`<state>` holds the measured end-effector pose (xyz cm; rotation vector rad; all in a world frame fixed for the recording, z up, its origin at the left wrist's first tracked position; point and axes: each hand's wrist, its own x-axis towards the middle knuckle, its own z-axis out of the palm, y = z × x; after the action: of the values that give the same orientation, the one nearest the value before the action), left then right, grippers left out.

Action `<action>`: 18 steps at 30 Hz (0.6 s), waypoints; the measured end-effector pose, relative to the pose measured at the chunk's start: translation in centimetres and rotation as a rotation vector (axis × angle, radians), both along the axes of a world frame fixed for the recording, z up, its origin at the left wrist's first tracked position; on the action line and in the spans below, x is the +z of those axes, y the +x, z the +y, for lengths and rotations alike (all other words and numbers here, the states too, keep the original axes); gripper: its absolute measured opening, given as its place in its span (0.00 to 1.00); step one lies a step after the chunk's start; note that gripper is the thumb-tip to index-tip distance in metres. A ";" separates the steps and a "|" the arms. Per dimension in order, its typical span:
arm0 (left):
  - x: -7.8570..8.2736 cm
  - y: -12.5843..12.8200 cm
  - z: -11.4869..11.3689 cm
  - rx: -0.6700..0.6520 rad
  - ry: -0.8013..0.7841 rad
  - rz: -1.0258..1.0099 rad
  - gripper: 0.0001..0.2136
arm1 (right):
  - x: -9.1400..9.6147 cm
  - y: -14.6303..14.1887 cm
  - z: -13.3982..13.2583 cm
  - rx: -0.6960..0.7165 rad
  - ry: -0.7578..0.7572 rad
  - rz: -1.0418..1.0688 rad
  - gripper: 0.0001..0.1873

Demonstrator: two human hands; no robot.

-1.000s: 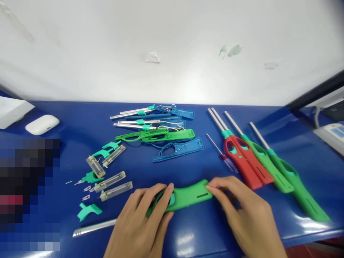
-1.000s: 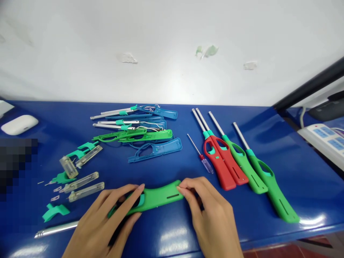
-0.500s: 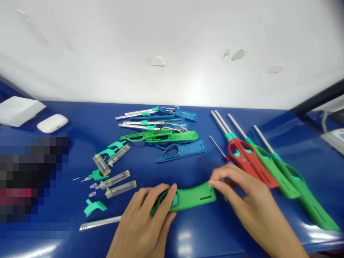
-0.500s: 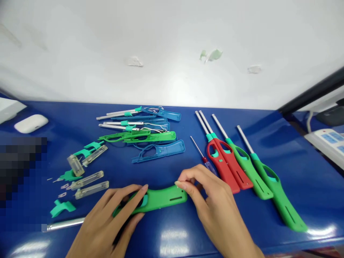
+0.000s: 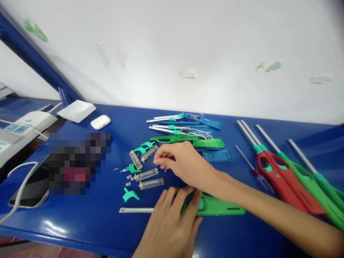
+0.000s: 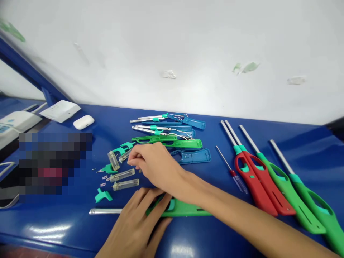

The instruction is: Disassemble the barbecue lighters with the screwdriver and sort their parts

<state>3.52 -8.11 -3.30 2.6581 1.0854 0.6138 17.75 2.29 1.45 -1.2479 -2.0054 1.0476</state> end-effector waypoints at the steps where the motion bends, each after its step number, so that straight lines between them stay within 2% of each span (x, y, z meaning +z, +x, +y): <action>1: -0.1 0.0 -0.1 0.009 0.011 0.003 0.17 | -0.2 -0.4 0.4 0.028 0.002 0.007 0.10; 4: -0.2 0.0 -0.3 0.046 0.051 -0.005 0.18 | -0.8 -1.1 0.8 0.071 0.020 0.015 0.13; 9: -0.2 0.1 -0.1 0.053 0.077 -0.040 0.17 | -1.0 -1.5 0.3 0.065 0.089 -0.048 0.13; 18: -0.5 0.3 0.0 0.039 0.023 -0.044 0.15 | -1.6 -2.6 1.1 0.092 0.204 -0.208 0.16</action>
<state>3.85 -8.08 -3.84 2.6356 1.1273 0.6926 15.11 3.37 -0.19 -1.2064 -2.2818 0.7563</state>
